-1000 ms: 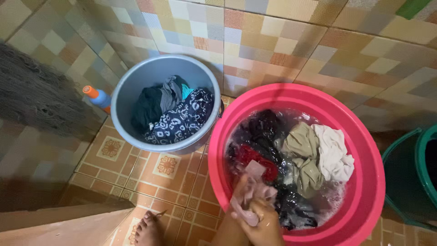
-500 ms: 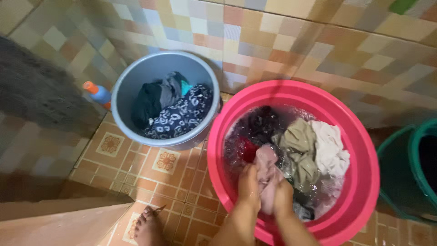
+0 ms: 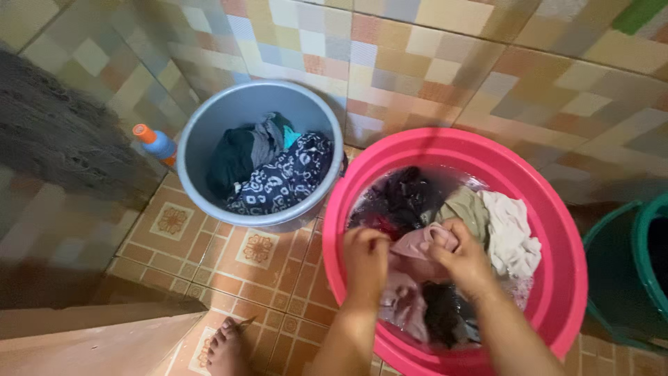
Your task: The person hand-washes clothes in a pink basin filled with soapy water. They scrub and rinse several garments, including a teal shirt, a black item, and a patterned cloth, then transfer them to a gray bucket.
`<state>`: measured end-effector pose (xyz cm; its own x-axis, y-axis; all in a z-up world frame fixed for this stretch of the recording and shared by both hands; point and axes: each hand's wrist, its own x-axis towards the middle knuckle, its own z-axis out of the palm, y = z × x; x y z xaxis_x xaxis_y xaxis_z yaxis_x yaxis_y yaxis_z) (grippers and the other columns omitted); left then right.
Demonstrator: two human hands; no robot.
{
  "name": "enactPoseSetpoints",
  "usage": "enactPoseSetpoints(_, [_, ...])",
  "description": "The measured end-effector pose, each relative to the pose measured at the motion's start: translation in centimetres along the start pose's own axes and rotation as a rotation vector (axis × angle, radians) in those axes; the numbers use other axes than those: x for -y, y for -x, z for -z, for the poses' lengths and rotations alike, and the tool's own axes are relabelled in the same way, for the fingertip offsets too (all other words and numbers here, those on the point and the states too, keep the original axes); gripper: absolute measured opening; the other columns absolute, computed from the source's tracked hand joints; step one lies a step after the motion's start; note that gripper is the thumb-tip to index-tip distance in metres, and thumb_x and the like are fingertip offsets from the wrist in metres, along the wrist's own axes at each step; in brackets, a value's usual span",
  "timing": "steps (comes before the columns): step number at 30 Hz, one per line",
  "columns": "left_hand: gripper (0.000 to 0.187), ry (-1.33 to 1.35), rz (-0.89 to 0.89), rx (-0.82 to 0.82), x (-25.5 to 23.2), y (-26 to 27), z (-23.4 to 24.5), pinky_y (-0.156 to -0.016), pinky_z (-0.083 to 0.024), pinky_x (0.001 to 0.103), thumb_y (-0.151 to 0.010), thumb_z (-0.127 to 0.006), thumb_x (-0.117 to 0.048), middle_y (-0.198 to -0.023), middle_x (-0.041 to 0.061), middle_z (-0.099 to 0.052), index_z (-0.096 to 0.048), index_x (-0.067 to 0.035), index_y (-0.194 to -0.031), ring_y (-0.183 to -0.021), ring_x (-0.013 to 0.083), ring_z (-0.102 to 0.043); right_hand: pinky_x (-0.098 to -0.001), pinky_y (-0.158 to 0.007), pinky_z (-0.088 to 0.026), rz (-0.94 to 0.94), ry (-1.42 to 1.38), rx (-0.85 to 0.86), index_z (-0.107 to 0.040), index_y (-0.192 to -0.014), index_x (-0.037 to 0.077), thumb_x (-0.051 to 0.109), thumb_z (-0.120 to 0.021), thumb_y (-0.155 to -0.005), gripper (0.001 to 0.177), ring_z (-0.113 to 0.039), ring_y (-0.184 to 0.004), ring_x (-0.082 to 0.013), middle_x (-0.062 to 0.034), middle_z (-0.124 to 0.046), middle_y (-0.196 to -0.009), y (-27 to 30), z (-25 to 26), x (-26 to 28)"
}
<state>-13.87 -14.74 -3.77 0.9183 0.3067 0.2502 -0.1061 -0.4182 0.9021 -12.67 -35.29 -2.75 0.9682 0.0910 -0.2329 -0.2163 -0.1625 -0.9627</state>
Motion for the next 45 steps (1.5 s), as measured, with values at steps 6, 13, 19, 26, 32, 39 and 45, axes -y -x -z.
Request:
enactPoseSetpoints(6, [0.041,0.158,0.898,0.297,8.0,5.3,-4.0,-0.101,-0.05,0.041,-0.104,-0.052,-0.038,-0.126,0.017,-0.068,-0.062,-0.004,-0.124,-0.116,0.0285,-0.066,-0.0393,-0.114,-0.039,-0.064,0.963,0.425,-0.065,-0.142,0.029,0.015,-0.073,-0.079,0.065,-0.043,-0.134,-0.0291,-0.0141,-0.045,-0.144,2.8,-7.9,-6.4])
enactPoseSetpoints(13, [0.055,0.371,1.409,0.181,4.0,6.8,-4.8,-0.11,-0.044,0.047,-0.1,-0.045,-0.053,-0.144,0.008,-0.054,-0.05,-0.019,-0.143,-0.133,0.027,-0.054,-0.0442,-0.109,-0.037,-0.079,0.903,0.317,-0.055,-0.14,0.005,0.024,-0.079,-0.085,0.063,-0.04,-0.14,-0.0377,-0.0199,-0.043,-0.152,-1.4,-9.1,-14.5])
enactPoseSetpoints(19, [0.072,1.002,1.661,0.361,1.5,2.7,0.4,-0.099,-0.047,0.051,-0.095,-0.033,-0.071,-0.127,0.011,-0.062,-0.057,-0.014,-0.132,-0.116,0.0298,-0.06,-0.0329,-0.094,-0.046,-0.047,-0.132,-0.02,-0.069,-0.101,0.004,0.002,-0.076,-0.072,0.03,-0.061,-0.106,-0.0197,-0.0067,-0.059,-0.114,3.3,-7.3,-4.5])
enactPoseSetpoints(26, [0.057,1.244,1.348,0.409,1.2,4.5,0.3,-0.097,-0.048,0.048,-0.097,-0.034,-0.059,-0.121,0.01,-0.063,-0.058,-0.015,-0.125,-0.112,0.027,-0.061,-0.0385,-0.097,-0.052,0.225,0.36,-0.199,-0.06,-0.095,0.015,0.016,-0.075,-0.077,0.024,-0.069,-0.081,-0.0232,-0.0057,-0.067,-0.083,9.9,-12.9,1.0])
enactPoseSetpoints(32, [0.045,1.208,1.168,0.23,0.5,5.2,-3.5,-0.096,-0.05,0.044,-0.098,-0.036,-0.049,-0.115,0.009,-0.063,-0.059,-0.016,-0.118,-0.109,0.0246,-0.062,-0.0417,-0.081,-0.054,0.293,0.533,-0.467,-0.067,-0.132,0.007,0.011,-0.056,-0.091,0.042,-0.066,-0.096,-0.0364,-0.0223,-0.062,-0.11,3.6,-8.6,3.1])
enactPoseSetpoints(39, [0.031,1.26,1.251,0.206,3.7,5.1,-4.1,-0.094,-0.052,0.04,-0.1,-0.038,-0.037,-0.108,0.008,-0.064,-0.06,-0.016,-0.11,-0.105,0.0218,-0.064,-0.0421,-0.078,-0.055,-0.019,0.499,-0.343,-0.065,-0.104,0.008,0.035,-0.07,-0.078,0.038,-0.069,-0.091,-0.0324,-0.0163,-0.068,-0.103,8.3,-11.5,1.7])
enactPoseSetpoints(45, [0.023,1.749,1.077,0.166,7.0,8.4,-8.3,-0.093,-0.053,0.037,-0.101,-0.039,-0.026,-0.103,0.007,-0.065,-0.06,-0.017,-0.104,-0.101,0.0194,-0.065,-0.0481,-0.084,-0.052,0.123,0.674,-0.473,-0.075,-0.105,0.009,0.026,-0.067,-0.086,0.026,-0.066,-0.098,-0.0386,-0.0216,-0.069,-0.107,3.7,-8.5,1.8])
